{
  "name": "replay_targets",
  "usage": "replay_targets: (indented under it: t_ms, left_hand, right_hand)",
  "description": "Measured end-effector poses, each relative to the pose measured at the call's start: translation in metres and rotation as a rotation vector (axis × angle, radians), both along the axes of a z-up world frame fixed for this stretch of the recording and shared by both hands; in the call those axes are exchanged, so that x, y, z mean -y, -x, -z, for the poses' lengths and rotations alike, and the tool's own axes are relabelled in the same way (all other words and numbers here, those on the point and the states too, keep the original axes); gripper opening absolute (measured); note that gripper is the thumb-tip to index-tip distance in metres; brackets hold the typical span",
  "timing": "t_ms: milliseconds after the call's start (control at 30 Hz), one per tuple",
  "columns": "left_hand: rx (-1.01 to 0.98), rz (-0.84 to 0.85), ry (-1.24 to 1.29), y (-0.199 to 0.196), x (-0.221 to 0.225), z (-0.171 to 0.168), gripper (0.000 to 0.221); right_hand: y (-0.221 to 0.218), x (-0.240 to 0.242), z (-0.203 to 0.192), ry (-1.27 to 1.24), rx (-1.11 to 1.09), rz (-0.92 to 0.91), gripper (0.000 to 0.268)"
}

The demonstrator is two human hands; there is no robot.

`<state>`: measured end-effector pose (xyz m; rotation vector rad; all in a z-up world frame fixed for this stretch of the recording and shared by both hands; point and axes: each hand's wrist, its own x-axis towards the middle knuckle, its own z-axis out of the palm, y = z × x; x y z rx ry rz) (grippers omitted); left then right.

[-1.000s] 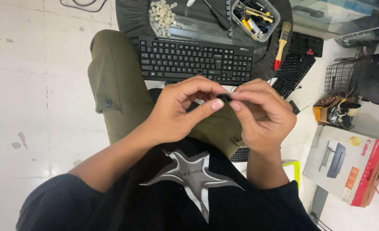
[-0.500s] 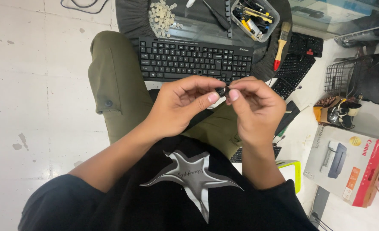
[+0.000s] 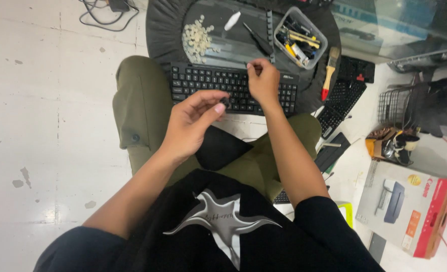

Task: Applying liquid adhesive to small plastic components and joining them together on a repair workbench.

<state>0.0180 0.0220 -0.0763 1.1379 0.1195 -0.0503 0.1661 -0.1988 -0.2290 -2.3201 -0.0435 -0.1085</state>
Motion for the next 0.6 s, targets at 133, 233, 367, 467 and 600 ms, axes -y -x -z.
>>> replay_targets:
  t_ms: [133,233,367,467,600]
  left_hand:
    - [-0.055,-0.068,-0.017,-0.001,-0.021,0.014,0.026]
    - [-0.114,-0.113,-0.008,-0.003,-0.032,0.021,0.028]
    - [-0.17,-0.132,0.077,-0.009,-0.039,0.021,0.031]
    - [-0.182,-0.101,0.201,-0.014,-0.044,0.02,0.032]
    - [-0.028,0.032,0.419,-0.015,-0.046,0.023,0.029]
  right_hand:
    - [-0.031,-0.014,0.029,0.141,0.038,-0.076,0.008]
    - [-0.046,-0.023,0.034,0.239,0.041,-0.139,0.007]
    - [-0.061,-0.025,0.052,0.341,0.029,-0.207,0.01]
    - [-0.076,-0.018,0.063,0.302,0.178,-0.218,0.011]
    - [-0.084,-0.031,0.037,0.083,0.215,-0.135,0.05]
